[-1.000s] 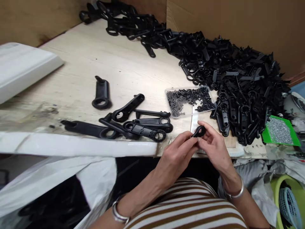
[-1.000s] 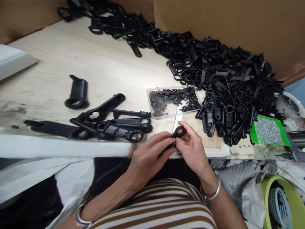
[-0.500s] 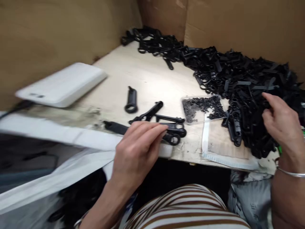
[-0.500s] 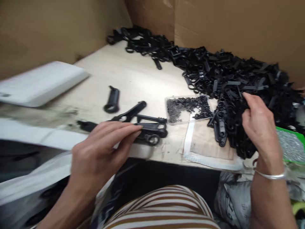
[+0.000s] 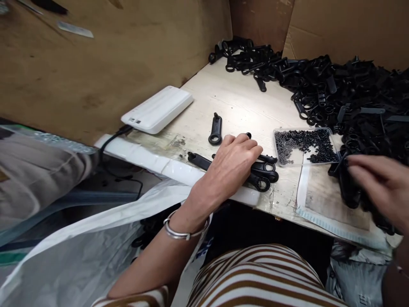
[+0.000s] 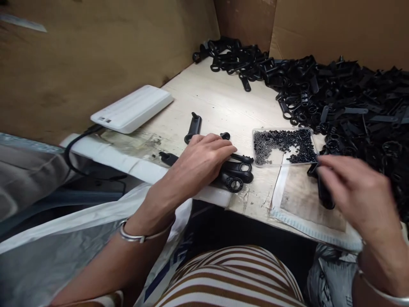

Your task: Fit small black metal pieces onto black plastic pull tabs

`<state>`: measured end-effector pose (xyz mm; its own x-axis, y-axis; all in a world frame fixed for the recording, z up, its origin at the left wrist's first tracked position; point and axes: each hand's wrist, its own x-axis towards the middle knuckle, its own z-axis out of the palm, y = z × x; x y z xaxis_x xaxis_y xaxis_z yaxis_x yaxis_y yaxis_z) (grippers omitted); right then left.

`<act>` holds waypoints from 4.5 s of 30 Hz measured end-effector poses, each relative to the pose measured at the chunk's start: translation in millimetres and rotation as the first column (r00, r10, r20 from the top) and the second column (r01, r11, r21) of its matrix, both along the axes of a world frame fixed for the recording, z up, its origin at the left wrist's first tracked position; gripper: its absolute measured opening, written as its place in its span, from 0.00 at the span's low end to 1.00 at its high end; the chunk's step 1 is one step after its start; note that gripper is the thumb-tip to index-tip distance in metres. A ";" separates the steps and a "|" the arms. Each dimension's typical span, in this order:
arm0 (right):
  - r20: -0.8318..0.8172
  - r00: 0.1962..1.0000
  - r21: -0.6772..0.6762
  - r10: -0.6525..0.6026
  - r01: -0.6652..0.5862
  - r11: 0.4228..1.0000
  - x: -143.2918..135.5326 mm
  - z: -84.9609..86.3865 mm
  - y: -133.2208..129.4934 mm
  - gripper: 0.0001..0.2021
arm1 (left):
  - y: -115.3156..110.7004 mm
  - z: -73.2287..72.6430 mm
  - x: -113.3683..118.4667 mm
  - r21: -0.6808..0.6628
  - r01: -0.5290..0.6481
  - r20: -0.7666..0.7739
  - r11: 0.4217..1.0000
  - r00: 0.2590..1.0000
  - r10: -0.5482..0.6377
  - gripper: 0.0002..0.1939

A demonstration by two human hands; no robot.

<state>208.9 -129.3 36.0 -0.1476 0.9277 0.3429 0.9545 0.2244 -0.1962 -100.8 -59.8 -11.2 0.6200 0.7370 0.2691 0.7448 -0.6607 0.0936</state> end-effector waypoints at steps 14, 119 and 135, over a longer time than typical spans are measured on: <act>-0.262 0.926 -0.202 0.271 -0.327 0.923 -111.7 -41.0 16.4 0.04 | -50.1 -6.2 -12.3 -0.073 0.143 0.297 0.987 0.948 -0.116 0.09; 0.362 0.932 -0.380 0.020 0.128 0.916 -58.6 -28.1 85.7 0.11 | -41.6 0.7 26.2 -0.062 0.133 0.315 0.989 0.943 -0.107 0.13; -0.204 0.979 -0.291 -0.011 -0.050 0.956 -36.8 -22.1 68.9 0.07 | 25.1 34.0 72.0 -0.220 0.085 -0.237 0.972 0.962 -0.138 0.14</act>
